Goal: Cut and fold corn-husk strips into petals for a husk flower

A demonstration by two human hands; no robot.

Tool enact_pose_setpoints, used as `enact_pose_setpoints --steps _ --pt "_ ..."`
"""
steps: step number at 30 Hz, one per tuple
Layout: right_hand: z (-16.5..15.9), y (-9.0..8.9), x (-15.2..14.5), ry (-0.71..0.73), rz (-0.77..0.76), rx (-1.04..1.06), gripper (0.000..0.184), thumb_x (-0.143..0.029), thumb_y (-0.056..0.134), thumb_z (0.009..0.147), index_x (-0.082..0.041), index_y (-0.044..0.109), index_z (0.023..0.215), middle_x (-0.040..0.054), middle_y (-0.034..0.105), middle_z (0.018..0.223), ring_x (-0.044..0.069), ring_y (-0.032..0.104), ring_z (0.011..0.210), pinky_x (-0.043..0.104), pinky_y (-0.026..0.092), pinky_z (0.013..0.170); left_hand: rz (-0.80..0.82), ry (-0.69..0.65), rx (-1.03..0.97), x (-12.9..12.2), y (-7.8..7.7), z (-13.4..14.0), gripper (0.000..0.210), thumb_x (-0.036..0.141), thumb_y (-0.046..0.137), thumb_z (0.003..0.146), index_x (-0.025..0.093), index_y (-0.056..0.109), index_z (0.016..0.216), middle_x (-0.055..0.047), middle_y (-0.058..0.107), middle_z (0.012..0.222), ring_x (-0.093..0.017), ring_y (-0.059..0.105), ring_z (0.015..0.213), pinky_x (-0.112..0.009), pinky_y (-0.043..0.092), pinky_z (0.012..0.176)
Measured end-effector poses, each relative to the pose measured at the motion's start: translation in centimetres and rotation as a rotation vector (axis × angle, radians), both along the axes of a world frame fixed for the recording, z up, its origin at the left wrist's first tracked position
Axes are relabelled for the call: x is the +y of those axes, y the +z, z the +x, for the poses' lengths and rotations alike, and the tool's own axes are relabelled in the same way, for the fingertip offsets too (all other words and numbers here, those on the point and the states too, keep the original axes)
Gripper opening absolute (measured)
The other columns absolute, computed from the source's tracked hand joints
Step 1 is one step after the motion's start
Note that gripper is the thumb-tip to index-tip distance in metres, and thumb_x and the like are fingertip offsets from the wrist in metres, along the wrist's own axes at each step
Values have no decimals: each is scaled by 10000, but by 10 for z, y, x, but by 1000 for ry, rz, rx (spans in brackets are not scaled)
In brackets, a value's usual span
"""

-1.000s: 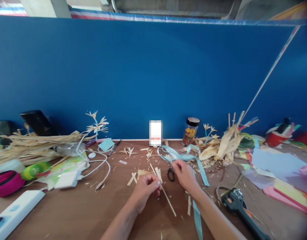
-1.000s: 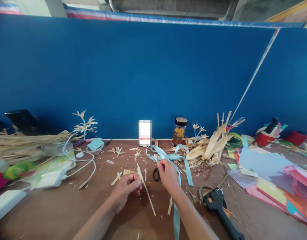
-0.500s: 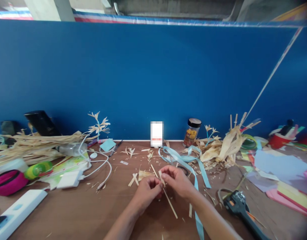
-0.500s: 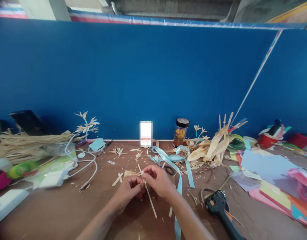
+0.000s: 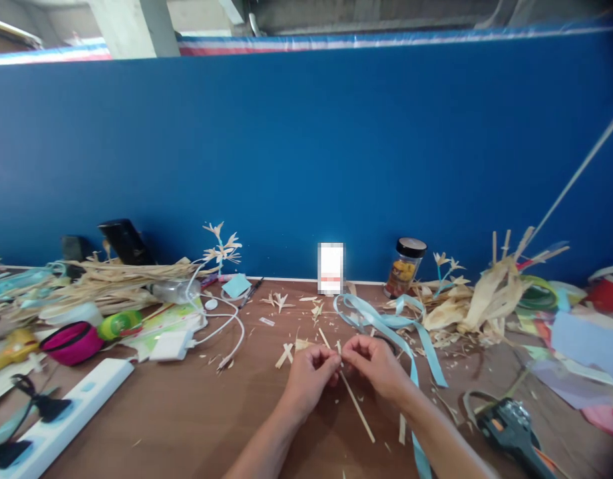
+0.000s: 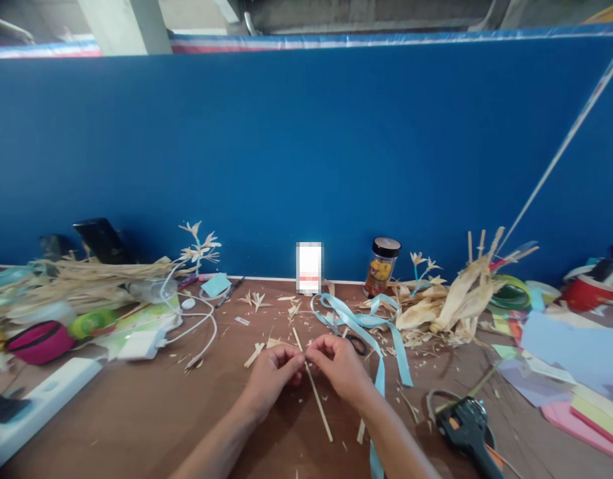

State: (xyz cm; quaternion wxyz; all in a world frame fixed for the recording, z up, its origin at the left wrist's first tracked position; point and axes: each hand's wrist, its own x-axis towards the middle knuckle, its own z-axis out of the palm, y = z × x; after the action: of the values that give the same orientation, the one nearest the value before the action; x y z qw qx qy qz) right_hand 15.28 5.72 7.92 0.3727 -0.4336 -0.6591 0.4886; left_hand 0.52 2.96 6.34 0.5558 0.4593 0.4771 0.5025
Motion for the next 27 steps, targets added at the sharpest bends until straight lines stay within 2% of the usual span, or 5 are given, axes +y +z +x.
enact_pose_setpoints --steps 7,13,20,27 --pt "1 -5 4 -118 35 -55 231 -365 489 769 -165 534 662 -41 510 537 95 458 501 193 342 475 -55 -53 15 -5 -5 11 281 400 544 693 123 554 645 0 578 536 -82 487 412 -198 381 427" --pt "-2 -11 3 -171 21 -29 282 -423 465 774 -173 522 657 -47 508 518 90 442 455 199 341 458 -39 -74 41 -7 -10 15 289 403 510 716 126 538 640 4 567 516 -73 469 393 -184 359 412" --pt "-11 -13 2 -247 -179 139 321 -458 489 752 -159 538 646 -37 503 474 93 451 417 188 317 396 -71 -62 17 -7 -7 12 295 414 523 713 132 534 624 15 557 529 -76 467 407 -188 348 425" --pt "-16 -13 5 -351 -339 310 455 -584 444 723 -147 569 697 5 559 516 119 508 432 196 330 370 -152 -37 6 -6 -3 12 309 438 533 705 137 544 638 27 535 522 -69 436 398 -190 328 432"
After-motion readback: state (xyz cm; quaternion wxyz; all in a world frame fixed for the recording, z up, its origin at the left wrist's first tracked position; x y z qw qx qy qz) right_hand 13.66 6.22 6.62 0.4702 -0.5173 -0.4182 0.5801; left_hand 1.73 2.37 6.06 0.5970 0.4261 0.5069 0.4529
